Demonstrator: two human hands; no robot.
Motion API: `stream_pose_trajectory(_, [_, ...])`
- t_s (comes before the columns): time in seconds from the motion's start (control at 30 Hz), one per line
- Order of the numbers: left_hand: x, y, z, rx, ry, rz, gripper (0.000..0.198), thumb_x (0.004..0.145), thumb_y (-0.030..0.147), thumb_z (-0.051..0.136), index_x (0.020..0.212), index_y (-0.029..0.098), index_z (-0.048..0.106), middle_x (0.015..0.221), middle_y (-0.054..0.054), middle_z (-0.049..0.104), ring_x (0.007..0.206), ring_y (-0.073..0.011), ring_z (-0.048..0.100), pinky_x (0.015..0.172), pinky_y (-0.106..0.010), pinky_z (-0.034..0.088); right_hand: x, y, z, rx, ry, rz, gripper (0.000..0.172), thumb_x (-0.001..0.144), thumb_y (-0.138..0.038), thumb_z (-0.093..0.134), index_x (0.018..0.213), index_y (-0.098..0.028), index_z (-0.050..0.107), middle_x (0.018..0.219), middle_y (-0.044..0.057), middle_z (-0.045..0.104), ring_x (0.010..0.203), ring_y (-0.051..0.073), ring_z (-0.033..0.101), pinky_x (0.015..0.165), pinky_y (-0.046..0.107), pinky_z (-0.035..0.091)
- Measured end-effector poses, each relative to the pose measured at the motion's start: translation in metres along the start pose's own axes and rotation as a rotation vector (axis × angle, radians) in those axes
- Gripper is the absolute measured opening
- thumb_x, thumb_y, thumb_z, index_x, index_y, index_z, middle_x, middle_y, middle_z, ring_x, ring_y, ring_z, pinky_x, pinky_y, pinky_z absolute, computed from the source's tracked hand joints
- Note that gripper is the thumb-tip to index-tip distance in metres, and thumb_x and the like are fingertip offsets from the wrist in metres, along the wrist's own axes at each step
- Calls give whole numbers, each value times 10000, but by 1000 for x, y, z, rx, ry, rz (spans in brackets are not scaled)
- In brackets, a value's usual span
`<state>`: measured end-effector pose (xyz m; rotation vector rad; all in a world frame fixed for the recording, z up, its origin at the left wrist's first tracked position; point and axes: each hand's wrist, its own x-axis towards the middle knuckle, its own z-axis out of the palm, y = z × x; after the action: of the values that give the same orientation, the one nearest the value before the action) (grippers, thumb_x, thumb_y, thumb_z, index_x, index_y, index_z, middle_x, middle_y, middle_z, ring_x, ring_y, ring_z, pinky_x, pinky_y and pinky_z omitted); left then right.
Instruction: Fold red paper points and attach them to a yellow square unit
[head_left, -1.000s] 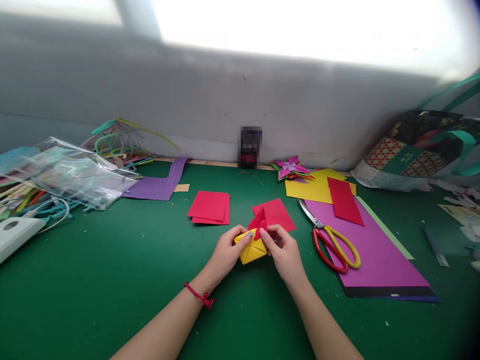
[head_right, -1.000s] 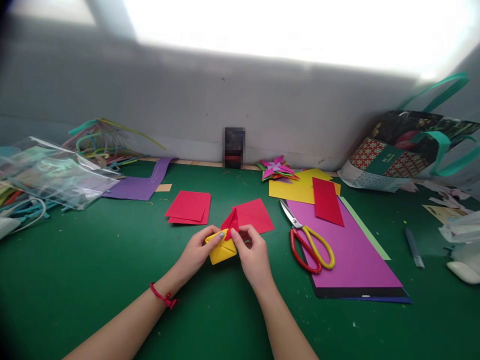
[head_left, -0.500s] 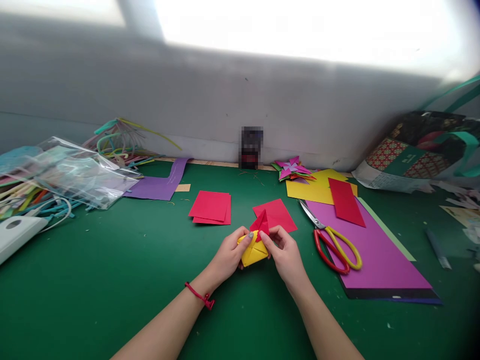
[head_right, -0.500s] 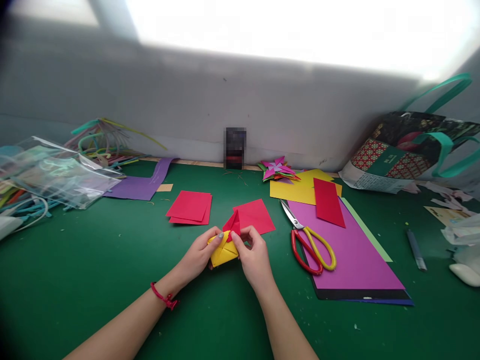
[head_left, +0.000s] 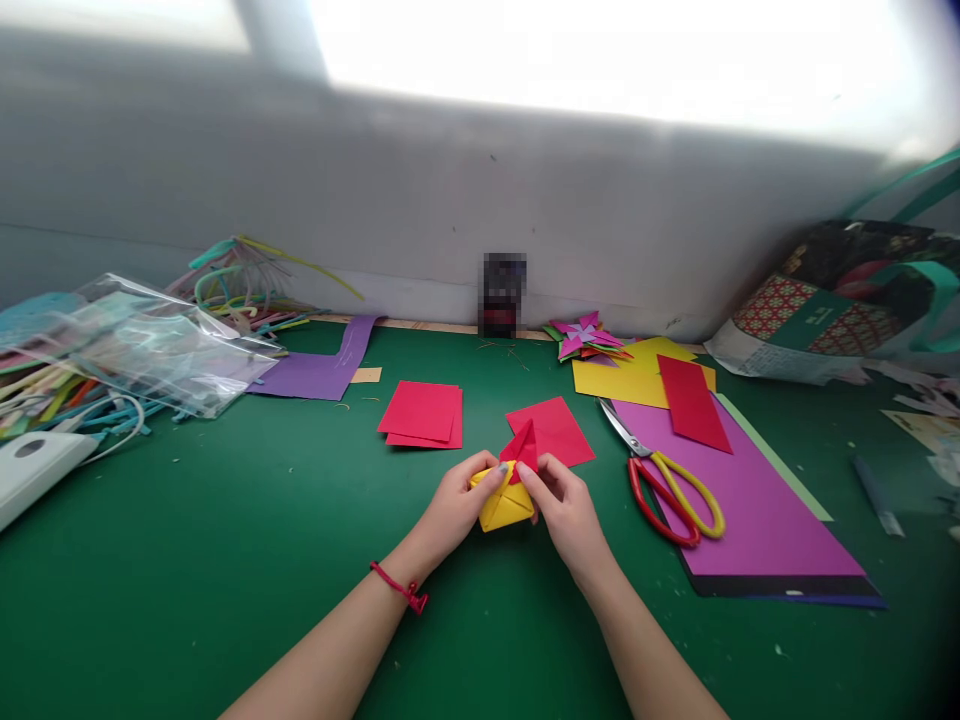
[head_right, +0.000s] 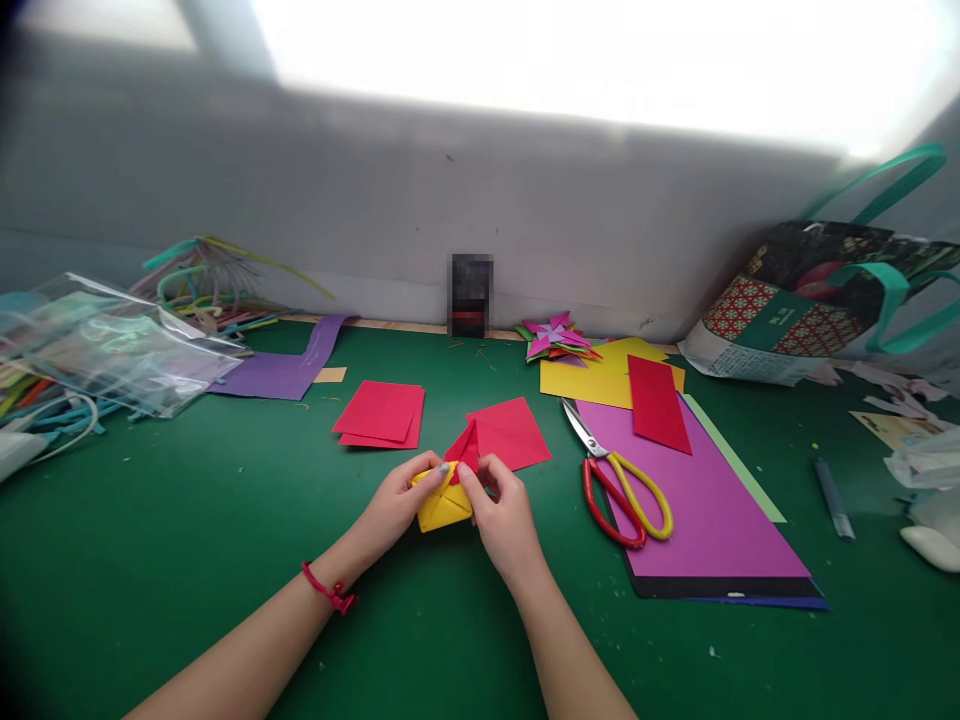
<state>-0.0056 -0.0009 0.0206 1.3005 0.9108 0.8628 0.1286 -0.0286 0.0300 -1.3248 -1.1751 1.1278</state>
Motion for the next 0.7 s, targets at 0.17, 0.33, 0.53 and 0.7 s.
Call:
stream_pose_trajectory(0.17, [1, 2, 0, -43, -22, -25, 235, 769, 401, 475, 744, 169, 498, 689, 22, 482, 645, -119, 471, 579, -198, 372, -2, -7, -4, -92, 7, -38, 314, 776, -424, 488, 583, -202, 377, 539, -50, 343, 482, 102, 355, 429, 214, 291])
stream_pose_trajectory(0.33, [1, 3, -1, -54, -24, -23, 220, 771, 385, 483, 757, 167, 512, 704, 16, 486, 664, -125, 469, 590, -200, 369, -2, -19, -16, -310, -54, -78, 263, 800, -403, 461, 633, -201, 443, 570, -29, 423, 528, 122, 399, 492, 231, 312])
stream_pose_trajectory(0.53, [1, 0, -1, -54, -52, -16, 209, 786, 372, 478, 773, 164, 499, 717, 17, 481, 668, -111, 453, 595, -195, 355, 0, -6, -17, -301, -89, -119, 292, 819, -387, 442, 601, -200, 386, 539, -46, 333, 500, 104, 319, 460, 226, 256])
stream_pose_trajectory(0.7, [1, -5, -3, 20, -29, 10, 230, 780, 372, 490, 709, 154, 473, 647, 31, 430, 608, -97, 414, 547, -190, 324, 3, 7, -15, -209, -154, -50, 301, 835, -383, 420, 606, -198, 358, 526, -53, 335, 490, 94, 307, 449, 220, 235])
